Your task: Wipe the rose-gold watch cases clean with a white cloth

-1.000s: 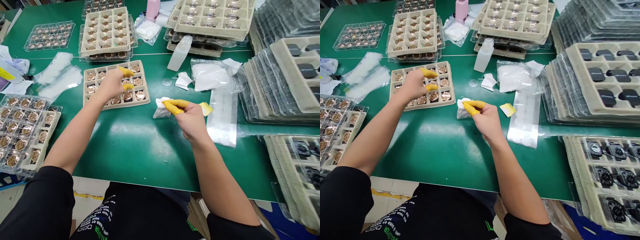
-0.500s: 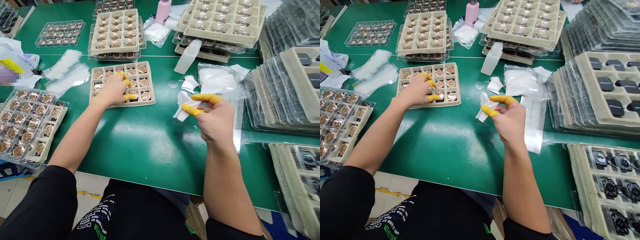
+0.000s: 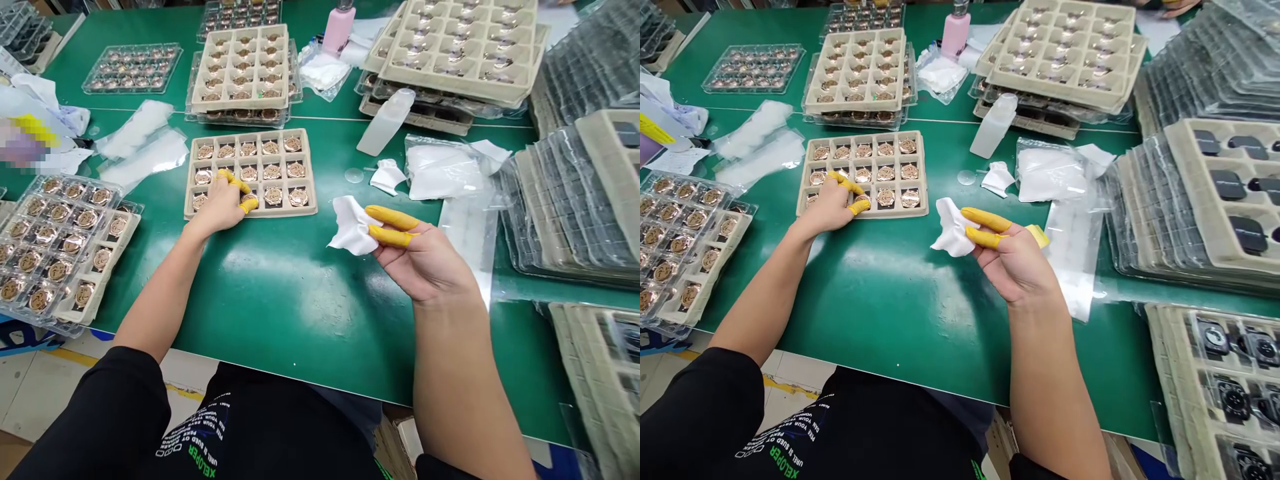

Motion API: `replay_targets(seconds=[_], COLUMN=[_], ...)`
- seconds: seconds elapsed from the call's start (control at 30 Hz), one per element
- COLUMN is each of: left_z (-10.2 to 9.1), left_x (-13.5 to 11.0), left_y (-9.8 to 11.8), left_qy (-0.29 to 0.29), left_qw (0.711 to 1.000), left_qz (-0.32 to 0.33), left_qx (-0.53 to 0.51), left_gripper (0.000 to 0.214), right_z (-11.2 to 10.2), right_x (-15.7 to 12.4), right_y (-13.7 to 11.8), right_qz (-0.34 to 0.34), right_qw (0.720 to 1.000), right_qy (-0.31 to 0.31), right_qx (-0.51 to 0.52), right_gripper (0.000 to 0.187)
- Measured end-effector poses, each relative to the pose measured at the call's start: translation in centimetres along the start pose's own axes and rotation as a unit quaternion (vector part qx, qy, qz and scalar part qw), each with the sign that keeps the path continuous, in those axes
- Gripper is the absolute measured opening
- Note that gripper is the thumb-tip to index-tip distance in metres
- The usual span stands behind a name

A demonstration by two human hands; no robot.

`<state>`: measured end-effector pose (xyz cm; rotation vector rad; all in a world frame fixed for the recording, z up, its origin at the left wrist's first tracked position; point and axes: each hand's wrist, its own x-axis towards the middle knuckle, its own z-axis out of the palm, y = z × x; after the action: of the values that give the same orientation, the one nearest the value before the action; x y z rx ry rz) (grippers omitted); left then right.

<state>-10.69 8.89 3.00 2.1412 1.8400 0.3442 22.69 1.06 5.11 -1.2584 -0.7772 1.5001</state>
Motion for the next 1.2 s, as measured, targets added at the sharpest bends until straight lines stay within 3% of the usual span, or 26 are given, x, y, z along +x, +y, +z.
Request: replay_targets(seconds=[0.1, 0.2, 0.27, 0.33, 0.43, 0.53, 0.67, 0.73, 0.87, 1.1, 1.2], left_z=[-0.4, -0.2, 0.9, 2.7, 5.4, 6.8, 6.9, 7.0, 7.3, 7.0, 7.0], left_x=[-0.1, -1.2, -2.5, -3.9, -5.6, -6.1, -6.2, -6.4, -6.9, -7.1, -7.2], left_y=[0.0, 0.9, 2.5, 4.5, 7.2, 8.2, 7.9, 7.7, 7.8, 7.8, 7.8], left_qy=[-0.011, 0.074, 0.168, 0.205, 0.118, 0.011, -0.059, -0.074, -0.076, -0.055, -0.059], left_qw=[0.999, 0.992, 0.965, 0.913, 0.811, 0.766, 0.768, 0.777, 0.798, 0.832, 0.830], left_qz=[-0.013, -0.031, -0.034, -0.021, -0.011, -0.019, -0.004, 0.017, 0.046, 0.065, 0.084], left_qx=[-0.032, -0.102, -0.197, -0.352, -0.573, -0.642, -0.638, -0.625, -0.596, -0.548, -0.548], left_gripper=[0.034, 0.035, 0.040, 0.041, 0.044, 0.049, 0.044, 0.040, 0.030, 0.019, 0.019], right_z=[0.7, 0.8, 0.5, 0.0, -0.5, -0.7, -0.4, 0.0, 1.1, 3.4, 4.5], right_x=[0.2, 0.7, 1.0, 1.2, 1.2, 1.1, 0.9, 0.6, -0.6, -2.4, -3.0], right_y=[0.6, 1.3, 1.7, 1.9, 2.0, 2.2, 2.5, 2.6, 2.5, 2.6, 2.9], right_qz=[-0.021, -0.054, -0.058, -0.058, -0.084, -0.128, -0.134, -0.147, -0.160, -0.181, -0.241], right_qw=[0.999, 0.994, 0.993, 0.994, 0.982, 0.944, 0.956, 0.953, 0.939, 0.958, 0.931], right_qy=[0.040, 0.093, 0.095, 0.074, 0.080, 0.123, 0.069, 0.066, 0.066, 0.012, -0.031], right_qx=[0.016, -0.003, -0.033, -0.064, -0.149, -0.278, -0.252, -0.255, -0.298, -0.221, -0.273], right_gripper=[0.034, 0.043, 0.046, 0.045, 0.036, 0.033, 0.043, 0.039, 0.028, 0.026, 0.022])
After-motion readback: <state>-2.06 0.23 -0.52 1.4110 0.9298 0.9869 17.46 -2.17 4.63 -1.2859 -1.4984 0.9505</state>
